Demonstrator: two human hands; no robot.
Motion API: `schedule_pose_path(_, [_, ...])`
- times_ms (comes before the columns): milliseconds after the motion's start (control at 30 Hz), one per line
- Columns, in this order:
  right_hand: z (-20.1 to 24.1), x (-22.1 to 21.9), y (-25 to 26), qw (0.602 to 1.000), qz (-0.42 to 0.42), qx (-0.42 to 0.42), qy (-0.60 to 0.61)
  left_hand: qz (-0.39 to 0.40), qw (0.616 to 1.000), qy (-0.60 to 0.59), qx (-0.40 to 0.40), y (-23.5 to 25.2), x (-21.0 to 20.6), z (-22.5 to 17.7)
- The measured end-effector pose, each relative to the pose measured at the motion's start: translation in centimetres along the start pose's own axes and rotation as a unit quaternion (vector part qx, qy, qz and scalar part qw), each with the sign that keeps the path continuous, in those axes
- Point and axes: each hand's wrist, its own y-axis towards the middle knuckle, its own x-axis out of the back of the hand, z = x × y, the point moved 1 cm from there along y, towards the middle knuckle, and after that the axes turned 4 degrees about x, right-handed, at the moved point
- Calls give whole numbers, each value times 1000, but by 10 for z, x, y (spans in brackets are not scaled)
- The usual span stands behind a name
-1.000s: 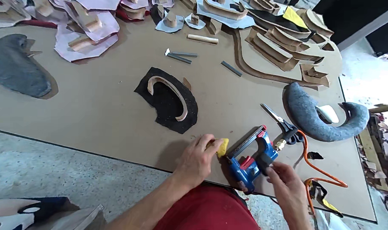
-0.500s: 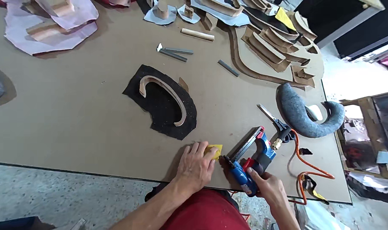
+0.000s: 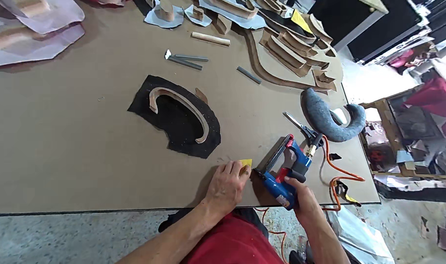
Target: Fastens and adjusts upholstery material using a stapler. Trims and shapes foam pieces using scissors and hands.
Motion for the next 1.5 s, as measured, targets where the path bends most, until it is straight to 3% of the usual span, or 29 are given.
schedule_pose_path(100, [3, -11, -5, 997, 43, 0, 57, 46, 999, 7, 27, 7, 6, -7])
schedule_pose_path(333, [1, -11, -13, 970, 131, 47, 201, 72, 997, 17, 12, 9, 10, -5])
schedule_pose_path(433, [6, -2, -25, 957, 143, 174, 182, 30, 1000, 2, -6, -4, 5, 1])
schedule_pose_path(567, [24, -5, -41, 919, 77, 385, 33, -10, 1000, 10, -6, -12, -1, 0])
schedule_pose_path(633, [31, -13, -44, 890, 57, 453, -24, -19, 1000, 11, -2, -11, -3, -3])
schedule_pose_path(767, [35, -27, -41, 826, 119, 537, -127, -36, 999, 3, 13, -12, -9, -4])
schedule_pose_path(1067, [57, -44, -36, 795, 185, 519, -251, -69, 995, -57, 53, -15, -7, -8])
schedule_pose_path(1200, [71, -48, -31, 796, 223, 493, -271, -38, 992, -64, 101, -16, -4, -11])
schedule_pose_path(1500, [90, -58, -23, 802, 283, 442, -286, -50, 987, -119, 101, -16, -6, -11])
